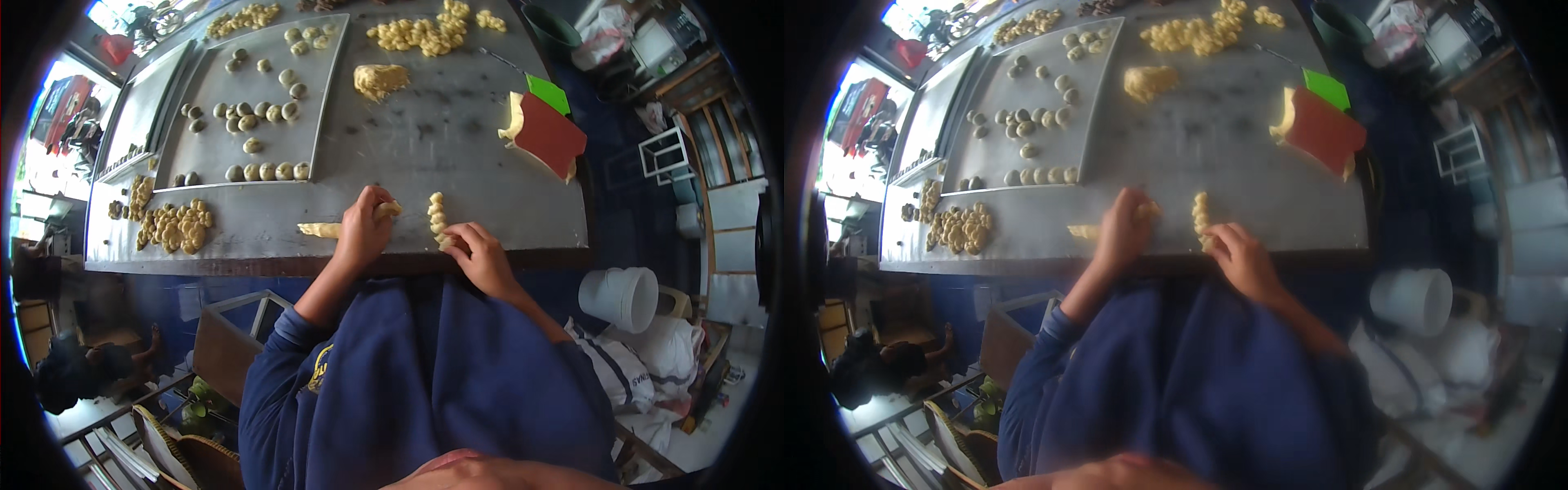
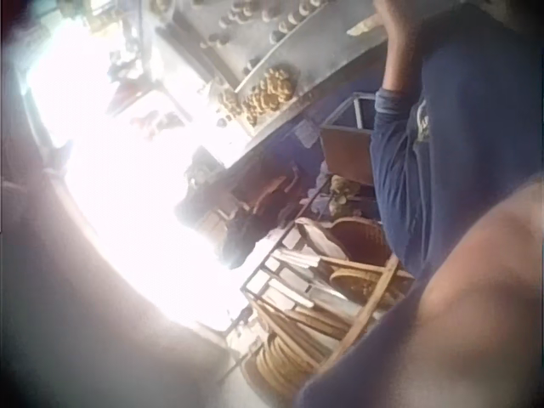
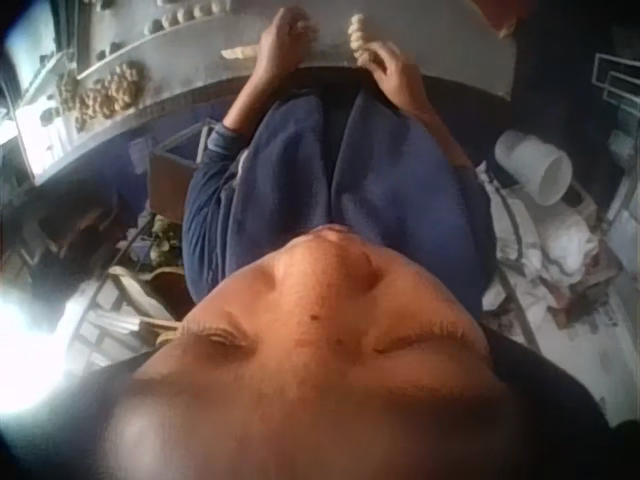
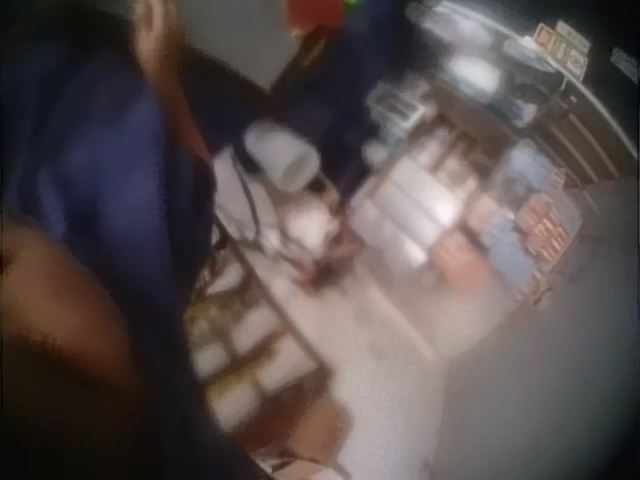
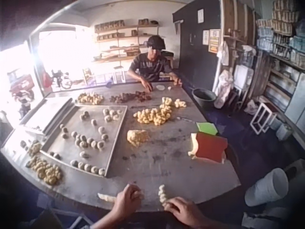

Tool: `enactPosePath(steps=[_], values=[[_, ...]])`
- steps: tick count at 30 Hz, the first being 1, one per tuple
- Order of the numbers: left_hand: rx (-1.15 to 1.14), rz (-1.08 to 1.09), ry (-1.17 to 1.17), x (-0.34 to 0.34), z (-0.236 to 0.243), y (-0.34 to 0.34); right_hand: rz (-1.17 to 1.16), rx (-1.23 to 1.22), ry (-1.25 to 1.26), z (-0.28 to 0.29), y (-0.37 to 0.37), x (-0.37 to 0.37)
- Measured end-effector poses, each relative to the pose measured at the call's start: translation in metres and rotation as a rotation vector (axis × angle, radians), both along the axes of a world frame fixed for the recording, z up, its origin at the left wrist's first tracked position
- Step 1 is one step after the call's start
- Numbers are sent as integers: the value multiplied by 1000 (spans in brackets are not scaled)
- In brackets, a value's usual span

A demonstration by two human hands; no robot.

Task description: The person shapes pieces of dough by hand on a metal table, rolling a long piece of dough and then pinching off and twisting smaller sections to form specific shapes.

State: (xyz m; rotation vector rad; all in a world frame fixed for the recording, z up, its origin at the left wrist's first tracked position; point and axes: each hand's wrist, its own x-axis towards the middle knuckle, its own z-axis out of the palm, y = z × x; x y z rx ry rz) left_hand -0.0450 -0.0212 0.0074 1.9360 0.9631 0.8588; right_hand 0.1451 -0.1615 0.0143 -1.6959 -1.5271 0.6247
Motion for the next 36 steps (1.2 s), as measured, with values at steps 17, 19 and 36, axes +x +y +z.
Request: enactPosePath(steps=[17, 19, 36], values=[[-478, -309, -74, 9, 26, -12, 77, 199, 164, 8, 40, -9], [-244, -244, -13, 10, 17, -11, 22, -157, 631, 10, 38, -8], [-49, 35, -28, 6, 2, -5, -78, 267, -203, -23, 61, 34]])
